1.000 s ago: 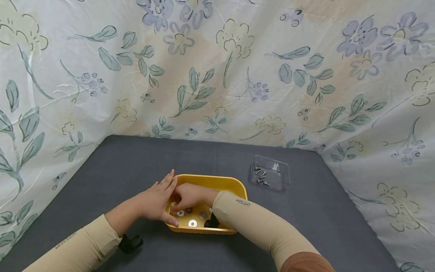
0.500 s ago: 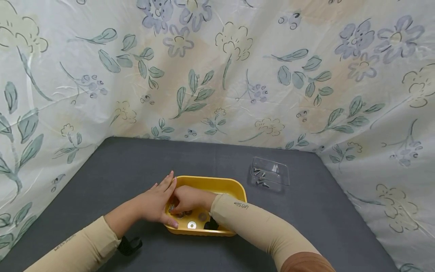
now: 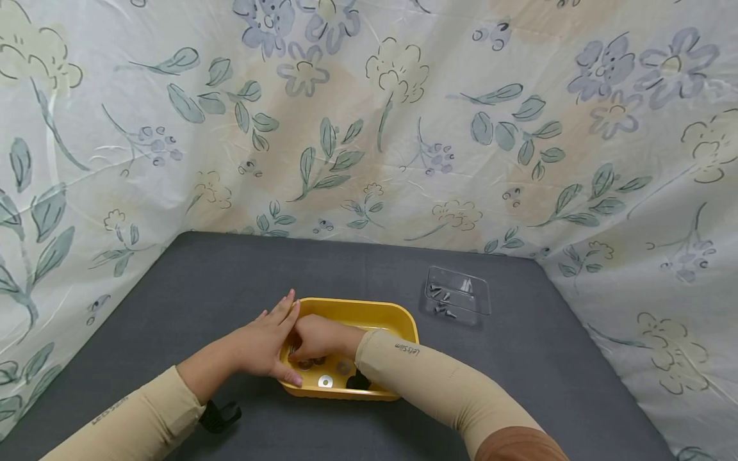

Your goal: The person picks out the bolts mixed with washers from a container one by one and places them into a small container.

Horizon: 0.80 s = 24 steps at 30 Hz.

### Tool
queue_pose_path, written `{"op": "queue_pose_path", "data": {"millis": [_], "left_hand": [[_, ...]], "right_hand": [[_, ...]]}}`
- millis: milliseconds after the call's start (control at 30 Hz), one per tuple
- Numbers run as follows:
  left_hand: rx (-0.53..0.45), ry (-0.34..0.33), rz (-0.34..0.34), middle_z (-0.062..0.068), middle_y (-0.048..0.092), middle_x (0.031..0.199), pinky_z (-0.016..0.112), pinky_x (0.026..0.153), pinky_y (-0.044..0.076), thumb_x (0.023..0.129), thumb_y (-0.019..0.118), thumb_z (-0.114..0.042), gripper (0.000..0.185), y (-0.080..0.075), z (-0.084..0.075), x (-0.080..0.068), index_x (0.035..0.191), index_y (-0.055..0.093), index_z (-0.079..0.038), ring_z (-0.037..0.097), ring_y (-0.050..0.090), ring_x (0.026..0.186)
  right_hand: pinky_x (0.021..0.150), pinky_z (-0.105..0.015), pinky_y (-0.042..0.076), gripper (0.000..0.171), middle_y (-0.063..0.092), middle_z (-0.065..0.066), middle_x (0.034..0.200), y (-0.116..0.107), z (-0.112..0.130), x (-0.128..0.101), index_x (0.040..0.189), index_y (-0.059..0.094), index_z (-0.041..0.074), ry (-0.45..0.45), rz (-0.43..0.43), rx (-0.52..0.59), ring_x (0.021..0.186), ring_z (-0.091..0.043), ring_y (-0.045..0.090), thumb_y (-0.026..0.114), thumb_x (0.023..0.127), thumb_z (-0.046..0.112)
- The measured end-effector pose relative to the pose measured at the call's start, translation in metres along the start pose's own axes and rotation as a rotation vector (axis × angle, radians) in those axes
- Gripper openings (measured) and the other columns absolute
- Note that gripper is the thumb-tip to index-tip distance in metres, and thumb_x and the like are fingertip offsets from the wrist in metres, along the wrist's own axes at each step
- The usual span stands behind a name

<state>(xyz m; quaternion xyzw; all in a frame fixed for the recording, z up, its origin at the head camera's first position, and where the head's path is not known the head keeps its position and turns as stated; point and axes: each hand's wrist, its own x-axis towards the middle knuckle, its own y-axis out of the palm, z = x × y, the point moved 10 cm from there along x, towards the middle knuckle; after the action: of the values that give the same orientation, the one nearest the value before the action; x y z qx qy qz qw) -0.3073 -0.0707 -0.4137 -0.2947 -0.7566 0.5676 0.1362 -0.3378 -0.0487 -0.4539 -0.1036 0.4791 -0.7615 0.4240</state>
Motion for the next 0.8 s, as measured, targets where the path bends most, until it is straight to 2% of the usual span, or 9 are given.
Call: {"op": "queue_pose_path", "data": {"millis": [167,300,500,800], "left_hand": [[0.007,0.001,0.000,0.014,-0.012,0.151,0.057,0.105,0.016,0.059,0.062,-0.076,0.128,-0.001,-0.001,-0.001,0.146,0.004,-0.002,0.030,0.000,0.139],[0.007,0.002,0.001,0.014,-0.012,0.151,0.056,0.105,0.017,0.059,0.061,-0.076,0.128,-0.001,-0.001,-0.002,0.146,0.004,-0.002,0.030,0.000,0.139],[0.025,0.003,0.001,0.014,-0.013,0.151,0.056,0.105,0.017,0.059,0.059,-0.077,0.128,-0.001,-0.002,-0.002,0.146,0.004,-0.002,0.029,-0.001,0.139],[0.053,-0.007,0.003,0.015,-0.012,0.151,0.055,0.105,0.019,0.058,0.059,-0.079,0.129,-0.001,-0.001,-0.001,0.146,0.005,-0.001,0.029,-0.001,0.139]], "right_hand": [[0.046,-0.020,0.047,0.012,0.055,0.003,0.060,0.000,0.001,0.001,0.087,0.061,0.009,-0.041,0.036,0.041,0.045,-0.009,0.054,0.070,0.079,0.010],[0.049,-0.019,0.047,0.011,0.055,0.003,0.062,0.000,0.001,0.001,0.088,0.061,0.008,-0.083,0.067,0.039,0.047,-0.007,0.054,0.068,0.081,0.009],[0.057,-0.014,0.044,0.013,0.056,0.006,0.070,-0.009,-0.001,-0.001,0.091,0.062,0.010,-0.112,0.055,-0.036,0.057,-0.004,0.052,0.069,0.080,0.011],[0.059,-0.013,0.042,0.015,0.056,0.007,0.073,-0.022,-0.009,-0.009,0.088,0.060,0.011,-0.092,0.077,-0.128,0.062,-0.004,0.050,0.071,0.078,0.011]]}}
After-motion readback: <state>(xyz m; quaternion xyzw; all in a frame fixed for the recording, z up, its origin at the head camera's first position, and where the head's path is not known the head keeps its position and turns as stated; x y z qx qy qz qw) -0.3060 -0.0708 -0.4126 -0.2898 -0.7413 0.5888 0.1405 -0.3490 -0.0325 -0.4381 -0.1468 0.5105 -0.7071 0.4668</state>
